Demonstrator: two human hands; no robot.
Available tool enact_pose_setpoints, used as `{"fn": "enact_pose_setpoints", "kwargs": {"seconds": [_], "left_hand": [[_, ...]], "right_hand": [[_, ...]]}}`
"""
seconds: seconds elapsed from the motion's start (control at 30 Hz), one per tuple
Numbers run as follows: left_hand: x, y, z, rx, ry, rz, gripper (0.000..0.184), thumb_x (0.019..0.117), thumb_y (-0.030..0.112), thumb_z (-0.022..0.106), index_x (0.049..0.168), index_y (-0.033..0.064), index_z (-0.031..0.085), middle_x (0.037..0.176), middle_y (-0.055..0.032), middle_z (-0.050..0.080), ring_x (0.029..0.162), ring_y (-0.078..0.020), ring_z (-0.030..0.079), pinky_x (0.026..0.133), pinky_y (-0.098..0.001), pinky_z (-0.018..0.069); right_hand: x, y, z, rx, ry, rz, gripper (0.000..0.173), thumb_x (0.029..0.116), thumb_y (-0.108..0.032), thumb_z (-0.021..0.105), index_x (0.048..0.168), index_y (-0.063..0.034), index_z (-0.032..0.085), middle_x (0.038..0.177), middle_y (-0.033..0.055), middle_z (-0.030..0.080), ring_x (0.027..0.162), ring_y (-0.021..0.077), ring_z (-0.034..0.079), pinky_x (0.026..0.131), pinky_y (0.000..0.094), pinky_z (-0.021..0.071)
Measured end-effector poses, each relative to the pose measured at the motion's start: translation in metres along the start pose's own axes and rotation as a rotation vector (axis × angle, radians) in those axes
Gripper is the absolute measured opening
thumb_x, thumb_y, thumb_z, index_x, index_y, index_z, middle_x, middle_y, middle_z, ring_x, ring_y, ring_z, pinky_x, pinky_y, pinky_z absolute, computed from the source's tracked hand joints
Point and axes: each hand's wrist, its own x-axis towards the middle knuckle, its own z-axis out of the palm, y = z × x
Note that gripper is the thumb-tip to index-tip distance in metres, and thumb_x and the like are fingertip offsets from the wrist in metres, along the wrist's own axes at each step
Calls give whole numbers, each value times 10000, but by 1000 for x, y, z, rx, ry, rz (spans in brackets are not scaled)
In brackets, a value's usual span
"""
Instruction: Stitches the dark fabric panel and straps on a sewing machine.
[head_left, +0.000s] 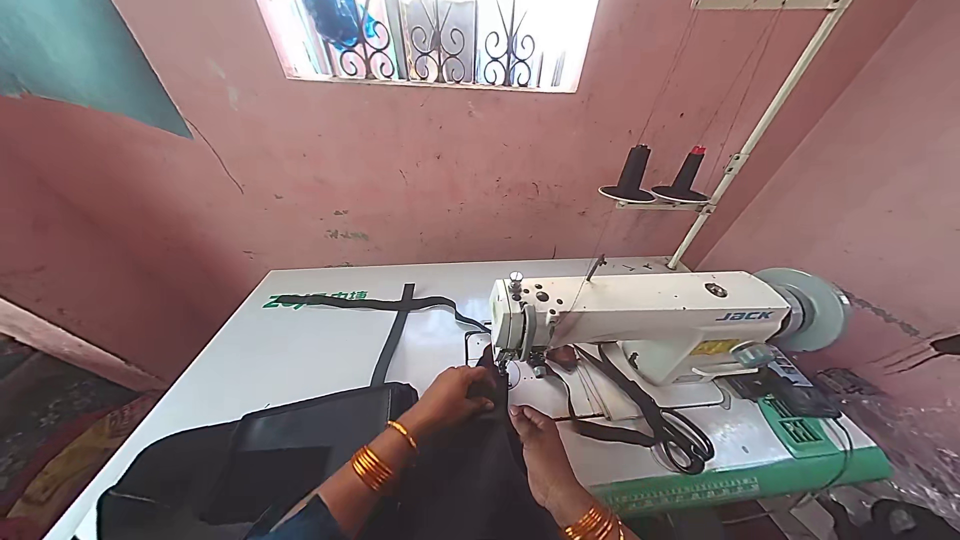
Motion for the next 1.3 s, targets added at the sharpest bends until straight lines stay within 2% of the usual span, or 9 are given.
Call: {"fn": "enact_pose_setpoints", "kwargs": {"seconds": [0.17, 0.23, 0.4, 0.5, 0.8, 0.97, 1.17, 1.23, 1.3], "left_hand": [[-11, 4, 61, 186, 448, 49, 221, 888, 274, 765, 1069, 148, 784, 1158, -153, 709, 1175, -375, 618, 987, -520, 510], [-8, 8, 74, 322, 551, 127, 164, 864, 287, 777, 970, 168, 815, 1313, -216, 649, 1319, -460, 531, 1076, -602, 439], [-1, 10, 79, 402, 563, 153, 320, 957, 412, 665, 947, 119, 792, 1018, -62, 764, 1082, -274, 707, 1012, -535, 498], [-2, 13, 72, 438, 420, 178, 302, 954, 394, 676, 1051, 141, 808, 1249, -61, 731, 1243, -317, 636, 950, -565, 514], [9, -3, 59, 402, 401, 274, 295, 914, 404, 717, 885, 123, 804, 1081, -29, 776, 1119, -249, 699, 960, -496, 530], [32, -11, 36, 314, 351, 165, 370, 944, 359, 704, 832, 8, 734, 962, -149, 726, 1069, -329, 673, 952, -448, 527], [41, -15, 17, 474, 483, 265, 320, 867, 366, 781, 860, 47, 760, 1118, -143, 740, 1212, -354, 646, 1045, -558, 484], [18, 11, 30, 530, 660, 163, 245, 849, 302, 789, 827, 60, 754, 1123, -142, 734, 1167, -368, 661, 970, -579, 519], [-22, 50, 61, 428, 596, -141, 301, 948, 310, 693, 1003, 24, 771, 1202, -201, 706, 1195, -420, 636, 967, -606, 513]], "right_hand": [[-24, 14, -9, -546, 27, -376, 373, 962, -29, 608, 1312, 98, 628, 1038, 212, 761, 929, 294, 761, 871, 428, 592], [-32, 11, -15, -745, 18, -489, 354, 967, 12, 556, 1289, 132, 636, 1013, 262, 752, 908, 388, 758, 844, 498, 591], [-34, -2, -26, -1060, -195, -365, 309, 965, 8, 490, 1200, 73, 680, 859, 219, 713, 837, 386, 724, 764, 508, 572], [-31, -13, -27, -989, -261, -241, 266, 1025, -52, 472, 1107, 62, 697, 874, 222, 706, 872, 370, 711, 807, 509, 548], [-15, -13, -27, -887, -244, -263, 226, 1005, -61, 546, 1025, 78, 723, 869, 218, 716, 860, 337, 714, 821, 480, 549], [20, -19, -16, -921, -219, -284, 241, 1014, -56, 523, 1056, 67, 727, 919, 210, 735, 913, 334, 725, 856, 473, 552], [43, -28, -10, -971, -229, -293, 231, 1005, -56, 526, 1016, 50, 731, 907, 208, 727, 913, 335, 717, 857, 482, 542], [46, -31, -9, -1017, -241, -259, 245, 1012, -90, 523, 1055, 38, 729, 942, 213, 728, 945, 351, 713, 877, 495, 540], [46, -34, -9, -1031, -263, -206, 267, 1038, -121, 497, 1105, 31, 706, 973, 215, 721, 976, 356, 704, 894, 497, 533]]}}
